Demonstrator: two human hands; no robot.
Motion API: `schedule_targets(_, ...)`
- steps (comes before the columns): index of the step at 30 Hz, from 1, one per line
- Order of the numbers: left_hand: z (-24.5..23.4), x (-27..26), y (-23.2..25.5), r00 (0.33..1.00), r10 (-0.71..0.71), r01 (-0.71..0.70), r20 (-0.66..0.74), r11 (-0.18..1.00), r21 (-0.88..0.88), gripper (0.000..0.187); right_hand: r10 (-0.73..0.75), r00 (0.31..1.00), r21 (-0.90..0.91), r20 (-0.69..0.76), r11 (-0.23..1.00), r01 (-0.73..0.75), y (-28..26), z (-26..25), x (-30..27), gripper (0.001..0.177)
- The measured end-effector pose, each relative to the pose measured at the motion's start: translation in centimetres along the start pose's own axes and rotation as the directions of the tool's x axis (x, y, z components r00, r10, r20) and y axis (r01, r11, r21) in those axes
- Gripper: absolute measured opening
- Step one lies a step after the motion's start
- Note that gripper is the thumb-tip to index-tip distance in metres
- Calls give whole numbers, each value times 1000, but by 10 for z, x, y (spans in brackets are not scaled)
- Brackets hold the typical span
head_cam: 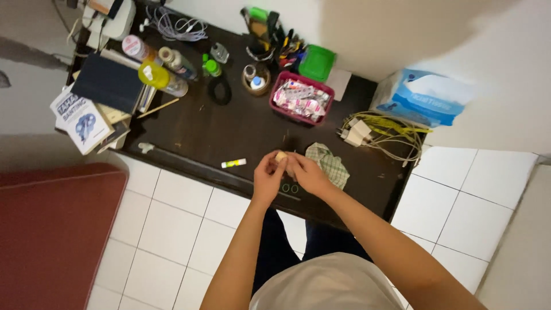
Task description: The person is tidying a desk, measuring a cable with a tape measure, and cleaning a spray bottle with a cloth.
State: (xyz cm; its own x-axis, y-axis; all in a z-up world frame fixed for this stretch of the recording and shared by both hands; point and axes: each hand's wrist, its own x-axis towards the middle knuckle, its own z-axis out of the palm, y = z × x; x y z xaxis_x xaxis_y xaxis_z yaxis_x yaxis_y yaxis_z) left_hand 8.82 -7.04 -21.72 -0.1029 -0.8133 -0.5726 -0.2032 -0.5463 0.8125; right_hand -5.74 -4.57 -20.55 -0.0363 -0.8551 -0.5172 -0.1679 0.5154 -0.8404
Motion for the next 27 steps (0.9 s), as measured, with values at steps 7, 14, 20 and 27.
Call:
schedule_targets(7,52,23,68,942,334,-333,-7,936,-116,58,5,993,430,-117,902,46,-13,-71,32,43)
schedule_targets(14,80,74,91,949,308,-314,64,939,140,48,-237,826,-97,-511,971,219,-31,-137,144,32)
schedule_targets(20,85,88,88,903,422,-429,81,886,176,38,-470,695,-316,-544,882,349,-21,-141,217,26)
schedule_targets(27,36,81,24,946,285,-263,-152,953,148,23,-525,550,-339,-650,848,408,-23,-125,207,38)
